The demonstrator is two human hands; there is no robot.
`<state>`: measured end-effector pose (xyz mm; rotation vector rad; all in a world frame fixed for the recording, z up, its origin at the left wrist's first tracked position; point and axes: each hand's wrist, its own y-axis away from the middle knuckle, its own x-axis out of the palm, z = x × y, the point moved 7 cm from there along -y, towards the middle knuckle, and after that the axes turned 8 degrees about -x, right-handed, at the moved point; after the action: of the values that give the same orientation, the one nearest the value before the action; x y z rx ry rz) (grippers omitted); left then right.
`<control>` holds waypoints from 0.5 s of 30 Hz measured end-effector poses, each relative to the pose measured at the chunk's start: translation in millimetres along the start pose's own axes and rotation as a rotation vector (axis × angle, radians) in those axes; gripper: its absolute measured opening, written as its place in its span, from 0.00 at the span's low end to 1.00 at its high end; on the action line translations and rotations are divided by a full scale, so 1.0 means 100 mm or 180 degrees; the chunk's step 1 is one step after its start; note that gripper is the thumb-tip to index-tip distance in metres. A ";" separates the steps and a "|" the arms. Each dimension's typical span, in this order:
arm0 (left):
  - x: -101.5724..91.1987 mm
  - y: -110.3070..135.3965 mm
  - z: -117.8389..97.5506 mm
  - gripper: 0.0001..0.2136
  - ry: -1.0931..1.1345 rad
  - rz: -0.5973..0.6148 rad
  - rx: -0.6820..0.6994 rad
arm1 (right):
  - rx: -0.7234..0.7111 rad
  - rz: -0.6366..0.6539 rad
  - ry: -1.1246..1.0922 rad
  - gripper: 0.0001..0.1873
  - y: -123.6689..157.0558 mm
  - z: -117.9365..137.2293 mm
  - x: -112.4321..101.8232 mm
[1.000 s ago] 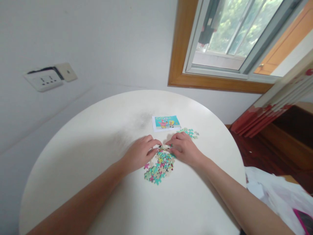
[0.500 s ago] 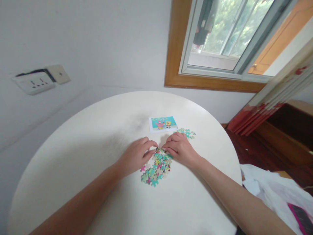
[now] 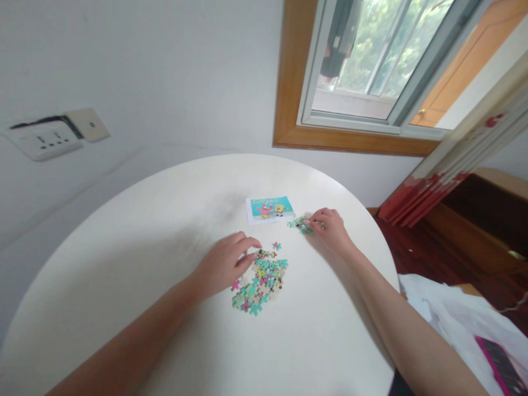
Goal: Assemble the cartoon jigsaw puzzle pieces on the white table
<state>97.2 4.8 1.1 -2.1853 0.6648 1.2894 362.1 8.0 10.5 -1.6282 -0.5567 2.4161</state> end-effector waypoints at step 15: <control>0.00 0.00 0.00 0.10 0.0039 -0.0080 -0.0001 | -0.0869 -0.0228 -0.0517 0.08 0.10 0.52 -0.11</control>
<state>97.3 5.3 1.1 -2.1966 0.6397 1.2645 318.7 -15.6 32.9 -1.4810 -0.9929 2.5234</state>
